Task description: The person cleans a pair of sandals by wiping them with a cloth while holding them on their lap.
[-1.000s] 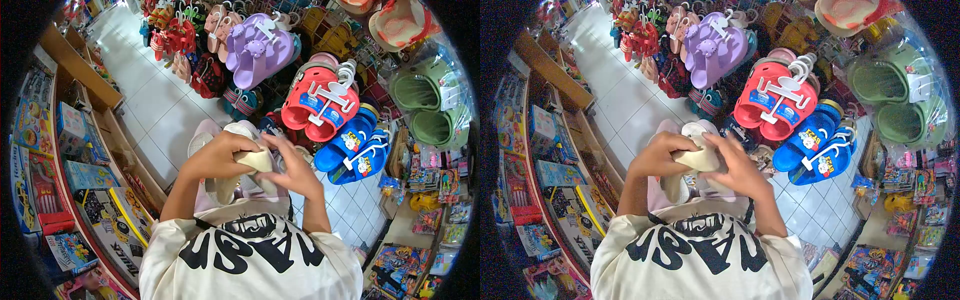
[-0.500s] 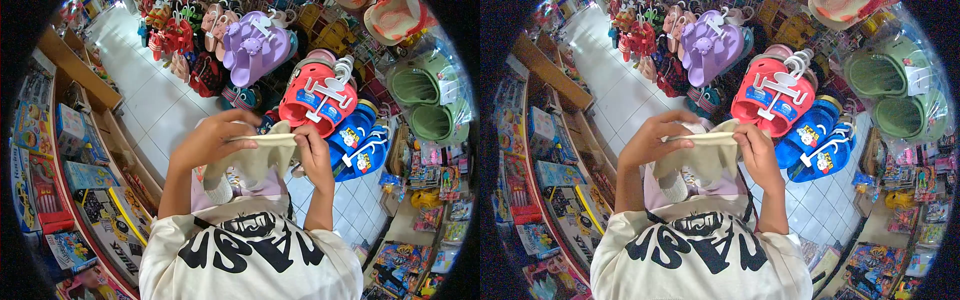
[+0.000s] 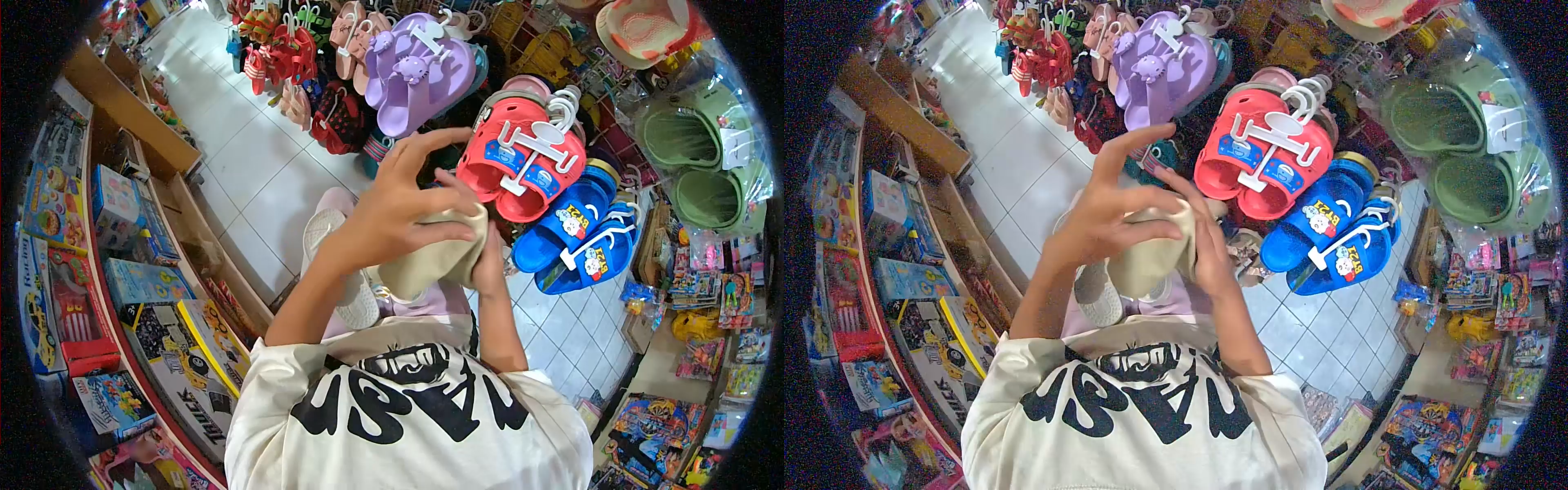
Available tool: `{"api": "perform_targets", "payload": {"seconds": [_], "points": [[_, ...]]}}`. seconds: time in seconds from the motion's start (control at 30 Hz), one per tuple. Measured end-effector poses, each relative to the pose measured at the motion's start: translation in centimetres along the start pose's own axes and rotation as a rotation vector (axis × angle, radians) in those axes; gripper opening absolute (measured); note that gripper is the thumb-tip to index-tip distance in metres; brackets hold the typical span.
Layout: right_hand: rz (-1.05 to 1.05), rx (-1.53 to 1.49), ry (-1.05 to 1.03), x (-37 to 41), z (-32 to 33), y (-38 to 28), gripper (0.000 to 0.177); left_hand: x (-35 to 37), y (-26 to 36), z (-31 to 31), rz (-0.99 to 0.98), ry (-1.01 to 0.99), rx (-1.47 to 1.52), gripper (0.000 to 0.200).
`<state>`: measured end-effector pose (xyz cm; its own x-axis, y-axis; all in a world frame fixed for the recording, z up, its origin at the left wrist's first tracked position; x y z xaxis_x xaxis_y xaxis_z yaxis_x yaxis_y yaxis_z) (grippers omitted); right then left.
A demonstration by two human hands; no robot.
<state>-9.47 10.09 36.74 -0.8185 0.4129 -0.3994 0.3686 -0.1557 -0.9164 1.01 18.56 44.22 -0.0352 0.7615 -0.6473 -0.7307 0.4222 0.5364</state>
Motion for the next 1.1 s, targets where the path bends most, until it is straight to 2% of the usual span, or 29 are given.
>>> {"api": "perform_targets", "payload": {"seconds": [0.07,0.13,0.17,0.2,0.23,0.3,0.33,0.37,0.4,0.5,0.6,0.7,0.77,0.83,0.87,0.97,1.0,1.03,1.07,1.1], "points": [[-0.06,-0.584,0.044,1.8,-2.1,1.4,0.077,-0.5,0.7,0.0,-0.008,0.147,-0.106,0.019],[-0.226,-0.551,0.011,3.0,-1.9,3.4,0.068,-0.4,0.1,-0.5,-0.046,0.058,-0.157,0.015],[-0.195,-0.362,0.038,3.6,-1.9,3.2,0.056,-0.3,0.0,-0.7,-0.064,0.012,-0.18,0.013],[-0.172,-0.17,0.072,4.0,-2.0,2.8,0.046,-0.1,0.1,-1.3,0.032,-0.042,-0.104,0.008],[-0.304,-0.562,0.026,4.5,-2.5,3.8,0.031,0.5,-0.3,-1.8,0.096,-0.049,-0.027,0.009],[-0.386,-0.49,0.071,5.4,-2.4,5.1,0.027,2.2,-2.2,-3.0,0.21,-0.057,0.12,0.012],[-0.316,-0.422,0.055,5.5,-3.0,5.2,0.023,3.9,-3.6,-3.5,0.238,-0.018,0.181,0.014],[-0.248,-0.356,0.041,5.7,-3.6,5.0,0.021,5.9,-4.7,-3.8,0.366,0.022,0.214,0.013],[-0.363,-0.013,-0.12,6.7,-3.5,5.1,0.024,8.1,-5.5,-4.0,0.494,0.061,0.245,0.013],[0.002,0.141,-0.717,7.4,-6.1,2.0,0.032,14.3,-7.6,-3.9,0.853,0.265,0.468,0.014],[-0.072,0.167,-0.924,9.0,-7.7,2.8,0.035,17.9,-8.9,-2.8,0.817,0.343,0.535,0.016],[-0.167,0.012,-0.832,9.1,-8.0,5.2,0.031,16.6,-7.2,-0.7,0.735,0.272,0.342,0.015],[-0.234,0.005,-0.516,7.8,-6.6,5.3,0.028,16.5,-6.4,-0.5,0.717,0.196,0.572,0.024],[-0.376,0.16,-0.368,6.1,-5.2,4.9,0.023,15.0,-4.8,-0.6,0.525,0.209,0.752,0.033],[-0.373,0.17,-0.344,5.4,-5.0,4.3,0.022,14.0,-3.8,-0.7,0.492,0.149,0.822,0.041],[-0.33,0.221,-0.255,3.9,-4.7,3.0,0.024,11.6,-2.4,-0.7,0.411,-0.028,0.405,0.037],[-0.296,0.252,-0.211,3.6,-4.6,2.8,0.025,11.7,-2.6,-0.8,0.534,0.059,0.433,0.025],[-0.26,0.285,-0.168,3.2,-4.5,2.5,0.027,11.4,-2.6,-0.6,0.532,0.101,0.411,0.023],[-0.304,0.165,-0.137,2.9,-4.3,2.5,0.034,11.0,-2.5,-0.3,0.53,0.143,0.388,0.022],[-0.241,0.252,-0.153,2.5,-4.3,1.8,0.035,10.6,-2.4,0.1,0.529,0.187,0.365,0.021]]}}
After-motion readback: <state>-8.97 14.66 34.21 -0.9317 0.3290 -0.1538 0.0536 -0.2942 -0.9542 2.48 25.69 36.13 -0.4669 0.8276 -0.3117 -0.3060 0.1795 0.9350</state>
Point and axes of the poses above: each hand's wrist, its own x-axis away from the middle knuckle, its own z-axis out of the back of the hand, y = z × x, the point moved 6 cm from there along -x, towards the middle knuckle, and after that the axes turned 5 degrees about -y, right-handed, at the moved point
